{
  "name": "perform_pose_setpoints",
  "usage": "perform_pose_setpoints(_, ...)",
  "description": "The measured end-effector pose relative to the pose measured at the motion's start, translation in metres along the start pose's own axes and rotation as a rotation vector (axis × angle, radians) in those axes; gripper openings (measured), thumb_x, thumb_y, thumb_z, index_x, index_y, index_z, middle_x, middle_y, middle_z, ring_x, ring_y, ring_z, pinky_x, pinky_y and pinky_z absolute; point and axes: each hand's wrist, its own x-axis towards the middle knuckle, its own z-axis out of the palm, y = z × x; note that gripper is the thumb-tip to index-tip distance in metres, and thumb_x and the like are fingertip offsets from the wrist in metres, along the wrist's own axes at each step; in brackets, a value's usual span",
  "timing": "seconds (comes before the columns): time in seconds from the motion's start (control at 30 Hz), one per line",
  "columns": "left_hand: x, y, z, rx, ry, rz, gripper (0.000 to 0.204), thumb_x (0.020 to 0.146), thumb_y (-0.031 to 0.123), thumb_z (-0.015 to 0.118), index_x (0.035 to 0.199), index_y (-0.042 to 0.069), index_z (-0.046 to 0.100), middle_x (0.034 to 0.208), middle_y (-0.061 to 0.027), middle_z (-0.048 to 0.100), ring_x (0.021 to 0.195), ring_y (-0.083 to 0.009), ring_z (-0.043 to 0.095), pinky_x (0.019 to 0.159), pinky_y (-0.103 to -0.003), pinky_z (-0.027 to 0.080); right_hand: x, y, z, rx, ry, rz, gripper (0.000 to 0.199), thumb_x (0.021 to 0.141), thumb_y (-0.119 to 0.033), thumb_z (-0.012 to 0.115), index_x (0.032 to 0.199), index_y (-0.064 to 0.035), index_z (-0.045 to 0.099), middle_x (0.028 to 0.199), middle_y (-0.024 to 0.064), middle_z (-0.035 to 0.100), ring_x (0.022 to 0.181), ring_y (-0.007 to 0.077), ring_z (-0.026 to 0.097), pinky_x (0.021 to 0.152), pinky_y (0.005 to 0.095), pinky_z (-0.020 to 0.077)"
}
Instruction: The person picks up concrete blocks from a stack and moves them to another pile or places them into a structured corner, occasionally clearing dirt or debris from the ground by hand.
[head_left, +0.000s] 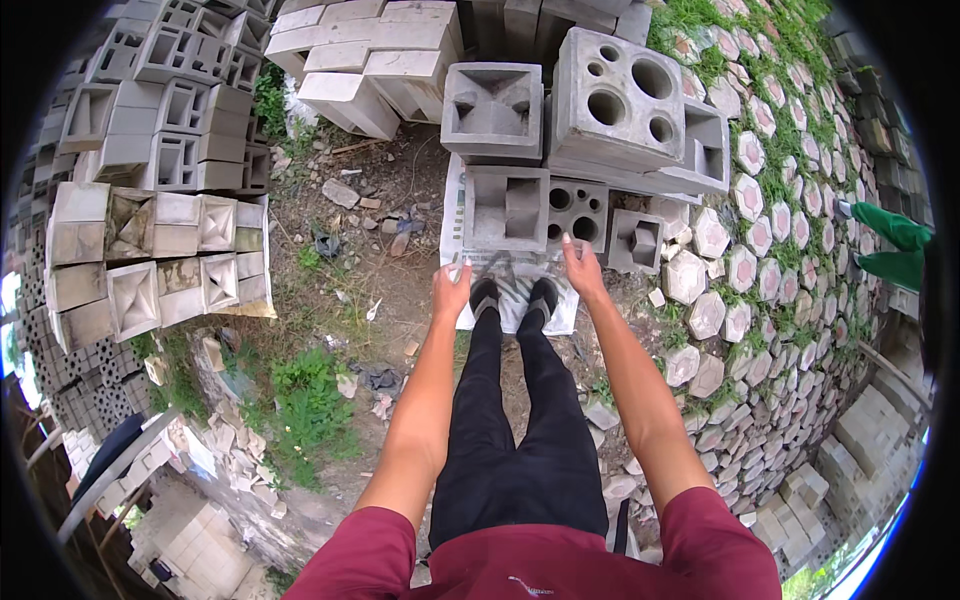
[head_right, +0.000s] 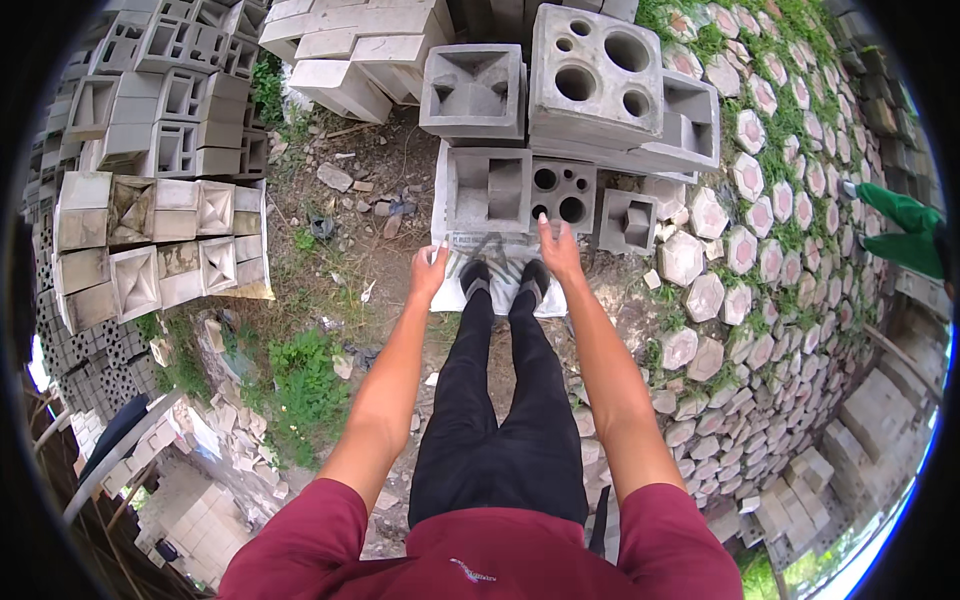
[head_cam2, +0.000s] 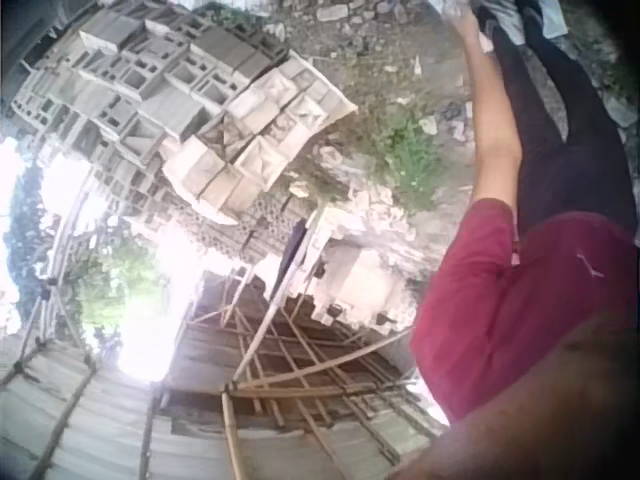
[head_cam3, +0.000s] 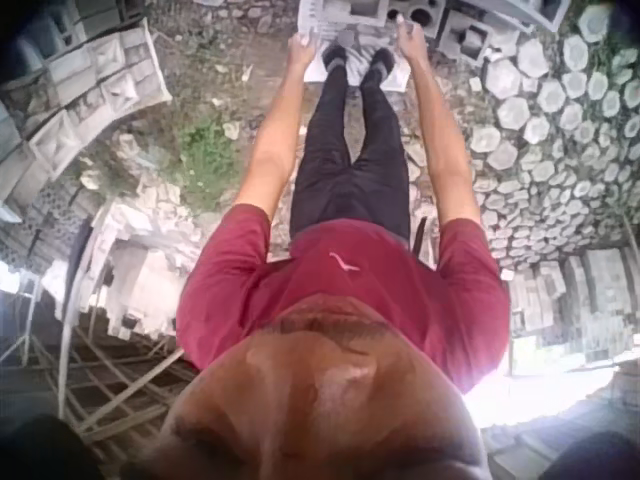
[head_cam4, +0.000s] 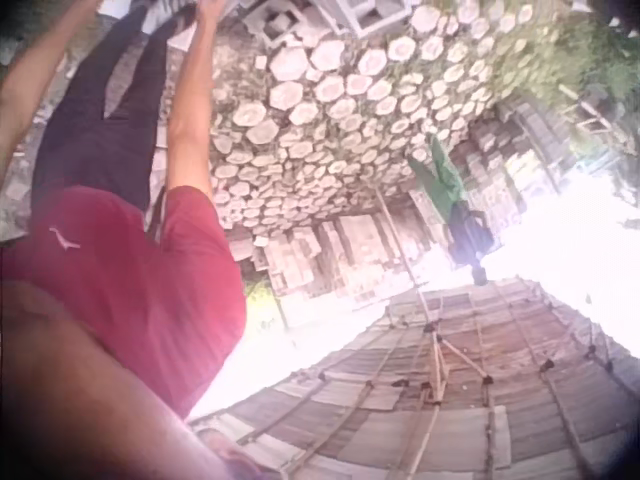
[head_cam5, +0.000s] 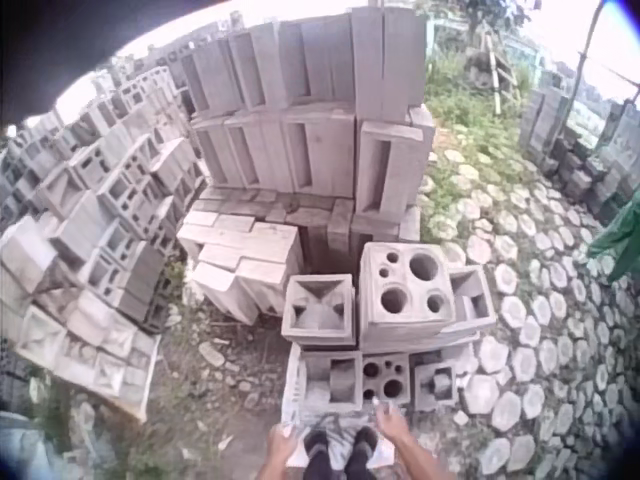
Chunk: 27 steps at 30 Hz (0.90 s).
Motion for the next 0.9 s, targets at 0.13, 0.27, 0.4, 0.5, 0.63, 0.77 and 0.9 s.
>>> perform_pose_setpoints(0.13, 0.102, -0.003, 0.063, -0.29, -0.063, -0.197, 0.076, 0.09, 0.062, 0.032, 0.118, -0.006, 0.052, 0.123, -0.0263, 0.05, 0.117, -0.036, 0.047, 0.099, -0.04, 0.034, 0.096, 0.052, 0.041, 0.164, -0.037, 0.041, 0.067, 0.094, -0.054, 0.036, 0.116, 0.0072, 0.052, 0.108, 0.0233, 0.058, 0.104, 0.0296, 0.054, 0.092, 0.0333, 0.0386)
perform_pose_setpoints(0.27, 0.182, -0.02, 0.088, -0.528, -0.152, -0.071, 0.075, 0.094, 0.058, 0.018, 0.137, -0.002, 0.035, 0.141, -0.0187, 0.036, 0.133, -0.0284, 0.031, 0.108, -0.033, 0.022, 0.144, 0.061, 0.096, 0.471, 0.069, 0.066, 0.078, 0.092, -0.06, 0.03, 0.123, 0.0098, 0.047, 0.123, 0.0248, 0.052, 0.118, 0.0333, 0.047, 0.099, 0.0332, 0.0328)
perform_pose_setpoints(0.4, 0.221, -0.046, 0.098, -0.7, -0.335, -0.16, 0.078, 0.092, 0.063, 0.021, 0.141, 0.003, 0.028, 0.145, -0.0153, 0.03, 0.133, -0.0264, 0.029, 0.108, -0.036, 0.025, 0.153, 0.04, 0.117, 0.464, 0.051, 0.145, 0.087, 0.089, -0.067, 0.027, 0.133, 0.0063, 0.039, 0.135, 0.0207, 0.043, 0.125, 0.0289, 0.041, 0.104, 0.0329, 0.0277)
perform_pose_setpoints(0.5, 0.206, -0.031, 0.113, -0.794, -0.458, -0.207, 0.08, 0.09, 0.065, 0.023, 0.143, 0.005, 0.025, 0.147, -0.0136, 0.027, 0.134, -0.0254, 0.028, 0.108, -0.037, 0.026, 0.163, 0.065, 0.116, 0.51, 0.115, 0.268, 0.087, 0.088, -0.069, 0.027, 0.137, 0.0019, 0.035, 0.137, 0.0156, 0.042, 0.125, 0.0243, 0.039, 0.105, 0.0328, 0.0279)
perform_pose_setpoints(0.63, 0.201, -0.015, 0.102, -0.886, -0.466, -0.266, 0.092, 0.085, 0.073, 0.021, 0.145, 0.003, 0.017, 0.148, -0.0152, 0.023, 0.136, -0.027, 0.025, 0.109, -0.036, 0.023, 0.165, 0.069, 0.118, 0.829, -0.11, 0.266, 0.088, 0.086, -0.071, 0.027, 0.135, 0.0009, 0.038, 0.133, 0.0133, 0.046, 0.121, 0.023, 0.042, 0.103, 0.0333, 0.0306)
perform_pose_setpoints(0.77, 0.165, -0.029, 0.064, -0.83, -0.402, -0.383, 0.093, 0.084, 0.074, 0.027, 0.143, 0.003, 0.023, 0.142, -0.0174, 0.035, 0.128, -0.0285, 0.038, 0.104, -0.037, 0.033, 0.121, 0.028, 0.109, 0.779, -0.263, 0.326, 0.084, 0.091, -0.065, 0.025, 0.136, 0.0053, 0.035, 0.137, 0.0141, 0.042, 0.126, 0.0217, 0.039, 0.106, 0.0301, 0.0254)
perform_pose_setpoints(0.9, 0.09, 0.017, 0.047, -0.98, -0.529, -0.366, 0.086, 0.087, 0.069, 0.028, 0.141, 0.002, 0.028, 0.136, -0.0165, 0.042, 0.121, -0.0266, 0.047, 0.099, -0.035, 0.039, 0.06, 0.023, 0.055, 0.896, -0.149, 0.344, 0.075, 0.096, -0.056, 0.024, 0.134, 0.0069, 0.037, 0.132, 0.0152, 0.048, 0.121, 0.021, 0.044, 0.104, 0.0304, 0.0286)
